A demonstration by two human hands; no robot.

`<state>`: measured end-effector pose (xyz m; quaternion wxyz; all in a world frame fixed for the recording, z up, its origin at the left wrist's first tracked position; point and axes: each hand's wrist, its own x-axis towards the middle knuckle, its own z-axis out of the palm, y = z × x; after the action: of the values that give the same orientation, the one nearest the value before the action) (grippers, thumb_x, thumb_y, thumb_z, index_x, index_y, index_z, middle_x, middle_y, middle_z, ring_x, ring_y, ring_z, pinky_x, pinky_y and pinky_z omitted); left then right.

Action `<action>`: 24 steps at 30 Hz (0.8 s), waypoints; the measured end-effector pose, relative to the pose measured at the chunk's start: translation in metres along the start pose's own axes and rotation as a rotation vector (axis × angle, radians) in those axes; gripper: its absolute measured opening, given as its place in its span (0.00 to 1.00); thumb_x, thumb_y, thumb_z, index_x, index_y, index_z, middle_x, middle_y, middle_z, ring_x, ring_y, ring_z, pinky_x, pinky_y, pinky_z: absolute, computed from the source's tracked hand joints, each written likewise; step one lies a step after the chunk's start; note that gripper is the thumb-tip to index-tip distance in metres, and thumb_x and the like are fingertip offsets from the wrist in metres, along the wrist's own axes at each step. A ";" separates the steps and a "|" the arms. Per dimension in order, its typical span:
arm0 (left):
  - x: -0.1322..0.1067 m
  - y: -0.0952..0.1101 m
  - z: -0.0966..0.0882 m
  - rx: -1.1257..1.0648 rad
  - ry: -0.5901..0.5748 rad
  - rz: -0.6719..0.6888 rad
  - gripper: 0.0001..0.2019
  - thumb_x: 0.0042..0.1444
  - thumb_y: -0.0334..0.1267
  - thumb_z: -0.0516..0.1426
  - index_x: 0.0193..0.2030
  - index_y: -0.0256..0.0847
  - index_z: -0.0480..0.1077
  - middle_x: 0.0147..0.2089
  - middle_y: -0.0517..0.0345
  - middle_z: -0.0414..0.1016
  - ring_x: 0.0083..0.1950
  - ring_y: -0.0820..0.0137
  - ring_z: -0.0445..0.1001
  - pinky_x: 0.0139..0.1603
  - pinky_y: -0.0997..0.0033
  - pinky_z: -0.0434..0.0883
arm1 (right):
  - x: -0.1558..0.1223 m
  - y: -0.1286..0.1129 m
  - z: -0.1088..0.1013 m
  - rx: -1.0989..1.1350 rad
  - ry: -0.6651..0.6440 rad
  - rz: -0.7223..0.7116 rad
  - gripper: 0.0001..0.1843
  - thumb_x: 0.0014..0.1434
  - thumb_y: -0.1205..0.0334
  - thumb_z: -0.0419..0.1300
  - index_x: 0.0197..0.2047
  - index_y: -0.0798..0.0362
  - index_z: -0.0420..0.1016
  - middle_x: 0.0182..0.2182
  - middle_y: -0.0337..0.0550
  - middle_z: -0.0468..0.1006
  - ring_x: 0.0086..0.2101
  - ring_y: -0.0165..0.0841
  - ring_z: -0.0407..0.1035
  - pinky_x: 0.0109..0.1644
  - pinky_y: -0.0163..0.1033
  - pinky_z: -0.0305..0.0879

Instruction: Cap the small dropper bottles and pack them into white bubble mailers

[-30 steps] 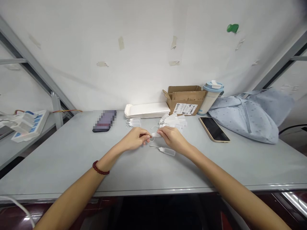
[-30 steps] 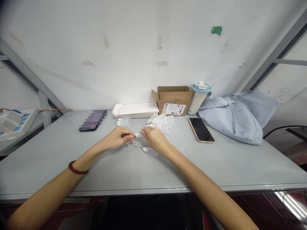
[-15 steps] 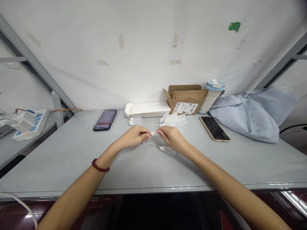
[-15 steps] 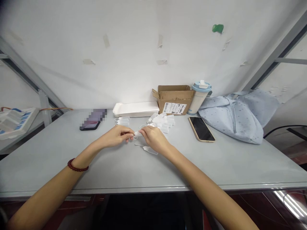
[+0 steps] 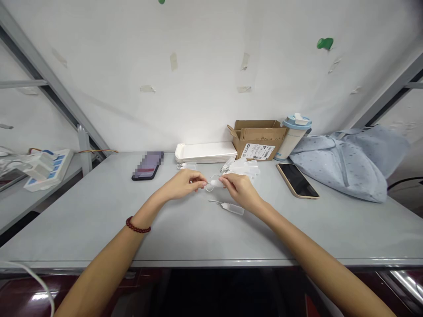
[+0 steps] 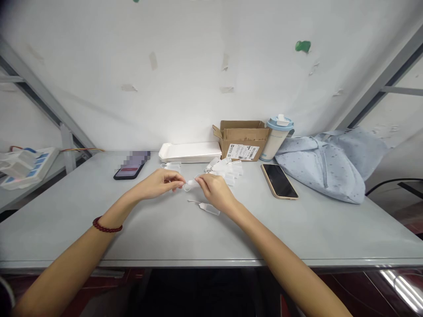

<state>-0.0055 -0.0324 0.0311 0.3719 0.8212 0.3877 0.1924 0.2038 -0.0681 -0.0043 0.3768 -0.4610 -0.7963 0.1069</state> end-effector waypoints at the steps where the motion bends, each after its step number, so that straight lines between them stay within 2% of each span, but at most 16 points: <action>1: 0.000 -0.001 0.001 0.003 0.003 0.000 0.10 0.55 0.40 0.54 0.34 0.38 0.75 0.31 0.57 0.75 0.32 0.71 0.71 0.33 0.74 0.66 | 0.000 0.000 0.001 -0.001 -0.001 -0.002 0.15 0.65 0.62 0.48 0.33 0.55 0.73 0.25 0.43 0.75 0.27 0.31 0.68 0.33 0.34 0.60; 8: 0.001 -0.002 0.006 0.022 0.012 -0.014 0.09 0.55 0.39 0.53 0.29 0.37 0.72 0.27 0.58 0.74 0.29 0.71 0.70 0.31 0.74 0.65 | -0.004 0.001 0.006 -0.024 -0.035 -0.006 0.15 0.65 0.62 0.47 0.31 0.55 0.72 0.25 0.43 0.75 0.27 0.30 0.67 0.33 0.34 0.60; 24: 0.000 0.001 0.006 -0.006 -0.013 -0.036 0.09 0.54 0.39 0.53 0.30 0.37 0.72 0.28 0.57 0.74 0.30 0.71 0.71 0.32 0.73 0.67 | -0.004 -0.001 0.005 0.012 -0.089 0.011 0.18 0.65 0.62 0.46 0.27 0.54 0.69 0.23 0.41 0.73 0.25 0.29 0.66 0.32 0.33 0.58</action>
<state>-0.0013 -0.0356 0.0279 0.3804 0.8140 0.3996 0.1816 0.2007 -0.0710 -0.0087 0.3429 -0.4579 -0.8092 0.1342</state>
